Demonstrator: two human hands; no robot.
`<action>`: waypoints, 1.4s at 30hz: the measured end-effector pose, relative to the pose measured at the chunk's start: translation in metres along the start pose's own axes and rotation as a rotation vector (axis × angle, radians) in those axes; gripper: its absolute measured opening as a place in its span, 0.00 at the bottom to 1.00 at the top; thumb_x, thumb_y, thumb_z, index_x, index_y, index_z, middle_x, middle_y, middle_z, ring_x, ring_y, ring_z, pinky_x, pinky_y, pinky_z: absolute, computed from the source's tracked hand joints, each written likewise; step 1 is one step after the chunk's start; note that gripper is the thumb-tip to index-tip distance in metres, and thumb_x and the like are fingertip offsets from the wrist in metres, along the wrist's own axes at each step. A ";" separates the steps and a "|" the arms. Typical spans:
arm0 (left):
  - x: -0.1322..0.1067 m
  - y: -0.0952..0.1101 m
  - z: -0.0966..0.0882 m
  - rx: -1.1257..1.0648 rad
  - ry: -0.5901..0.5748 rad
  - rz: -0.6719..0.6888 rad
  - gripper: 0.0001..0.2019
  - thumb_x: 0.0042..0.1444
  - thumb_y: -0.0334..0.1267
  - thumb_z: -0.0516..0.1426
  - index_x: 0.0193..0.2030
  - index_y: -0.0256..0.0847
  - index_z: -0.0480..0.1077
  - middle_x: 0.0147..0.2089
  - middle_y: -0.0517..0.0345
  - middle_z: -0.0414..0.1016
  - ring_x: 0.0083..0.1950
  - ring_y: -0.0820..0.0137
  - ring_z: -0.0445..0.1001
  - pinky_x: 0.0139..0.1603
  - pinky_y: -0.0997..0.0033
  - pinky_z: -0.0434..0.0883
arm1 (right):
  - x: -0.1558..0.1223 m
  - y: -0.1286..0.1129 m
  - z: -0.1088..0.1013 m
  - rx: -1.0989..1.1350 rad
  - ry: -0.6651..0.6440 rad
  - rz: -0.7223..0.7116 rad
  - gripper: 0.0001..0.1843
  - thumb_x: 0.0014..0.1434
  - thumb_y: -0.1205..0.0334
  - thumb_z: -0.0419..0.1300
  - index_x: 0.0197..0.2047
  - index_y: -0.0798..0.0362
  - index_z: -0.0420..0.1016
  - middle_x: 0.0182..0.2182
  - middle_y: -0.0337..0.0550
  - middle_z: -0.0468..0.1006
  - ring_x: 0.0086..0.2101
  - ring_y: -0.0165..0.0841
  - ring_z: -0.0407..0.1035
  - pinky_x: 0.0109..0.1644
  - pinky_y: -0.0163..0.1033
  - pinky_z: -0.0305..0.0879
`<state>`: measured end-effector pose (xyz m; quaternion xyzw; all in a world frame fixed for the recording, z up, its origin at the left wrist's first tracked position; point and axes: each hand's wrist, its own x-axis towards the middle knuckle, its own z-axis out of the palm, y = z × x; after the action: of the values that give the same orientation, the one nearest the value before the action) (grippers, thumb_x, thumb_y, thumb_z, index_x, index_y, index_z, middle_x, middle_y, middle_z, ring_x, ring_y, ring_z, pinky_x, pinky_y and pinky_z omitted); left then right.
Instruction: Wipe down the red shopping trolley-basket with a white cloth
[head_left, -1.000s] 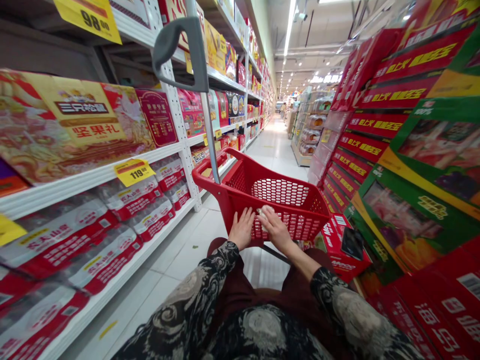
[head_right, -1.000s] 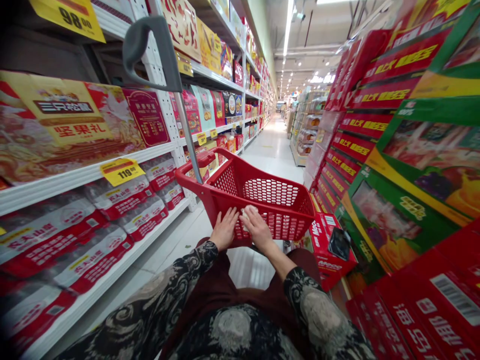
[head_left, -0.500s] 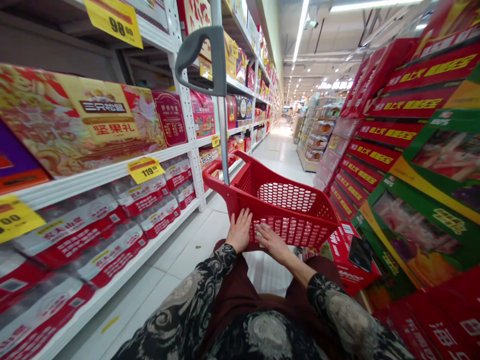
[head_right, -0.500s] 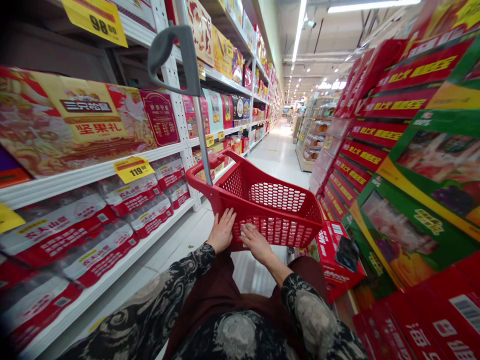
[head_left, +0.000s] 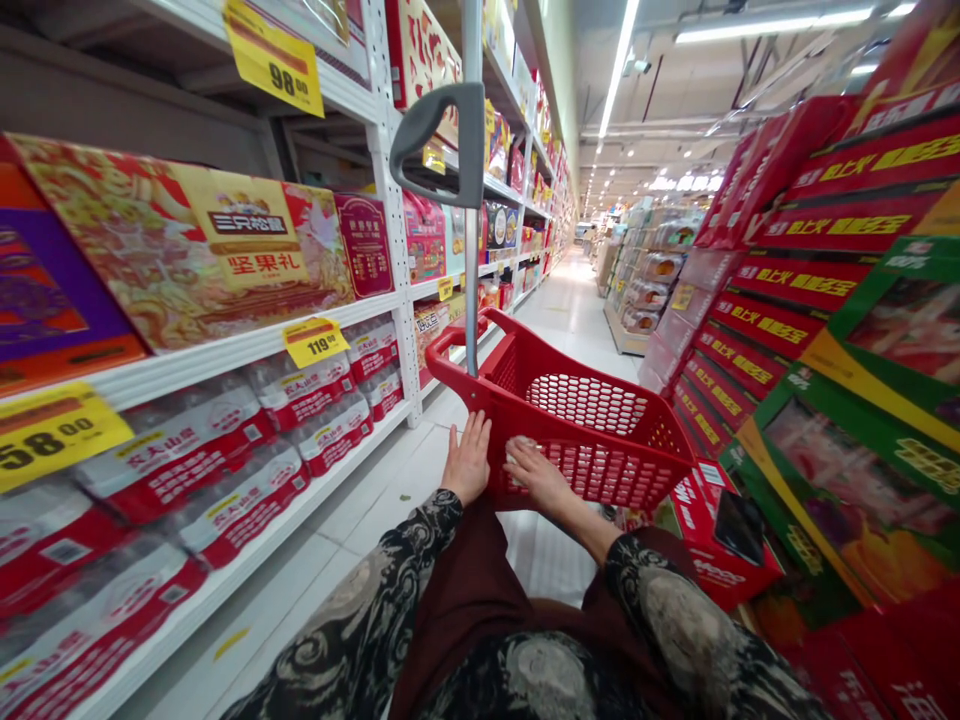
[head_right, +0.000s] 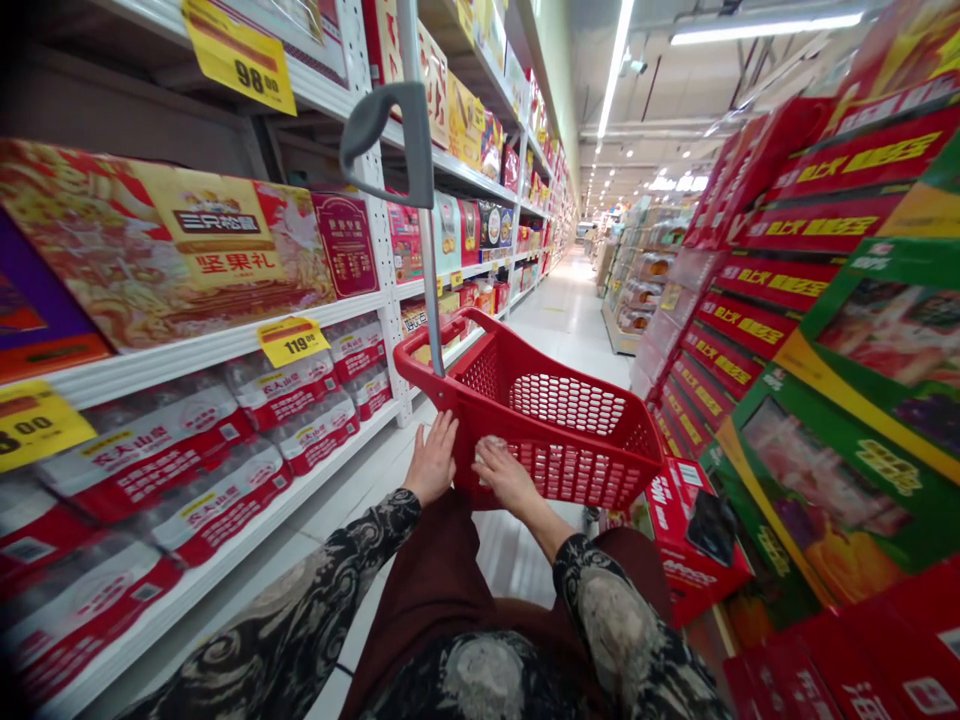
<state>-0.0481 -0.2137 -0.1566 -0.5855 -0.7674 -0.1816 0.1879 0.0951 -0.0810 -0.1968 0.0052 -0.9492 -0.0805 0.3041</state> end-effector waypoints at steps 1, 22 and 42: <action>-0.002 -0.003 0.002 0.002 -0.004 -0.010 0.34 0.48 0.25 0.48 0.65 0.28 0.49 0.70 0.39 0.45 0.71 0.58 0.43 0.67 0.43 0.47 | 0.001 -0.004 0.001 0.017 -0.018 -0.020 0.15 0.59 0.73 0.54 0.47 0.53 0.75 0.55 0.53 0.70 0.59 0.41 0.59 0.55 0.50 0.67; -0.022 -0.018 0.012 -0.006 -0.006 -0.155 0.36 0.45 0.25 0.49 0.65 0.29 0.48 0.69 0.37 0.45 0.70 0.56 0.43 0.65 0.43 0.48 | 0.022 -0.019 0.005 0.053 0.036 -0.007 0.16 0.61 0.72 0.52 0.50 0.53 0.73 0.56 0.51 0.69 0.61 0.38 0.56 0.58 0.48 0.63; 0.011 0.061 0.014 -0.040 -0.086 0.155 0.33 0.49 0.27 0.48 0.65 0.29 0.49 0.70 0.42 0.44 0.71 0.59 0.42 0.67 0.45 0.47 | -0.047 0.013 -0.029 -0.003 0.239 0.212 0.19 0.61 0.72 0.50 0.54 0.53 0.70 0.60 0.52 0.62 0.63 0.38 0.49 0.61 0.52 0.59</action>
<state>0.0074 -0.1823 -0.1598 -0.6541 -0.7232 -0.1566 0.1567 0.1509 -0.0696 -0.1990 -0.0859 -0.9013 -0.0479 0.4219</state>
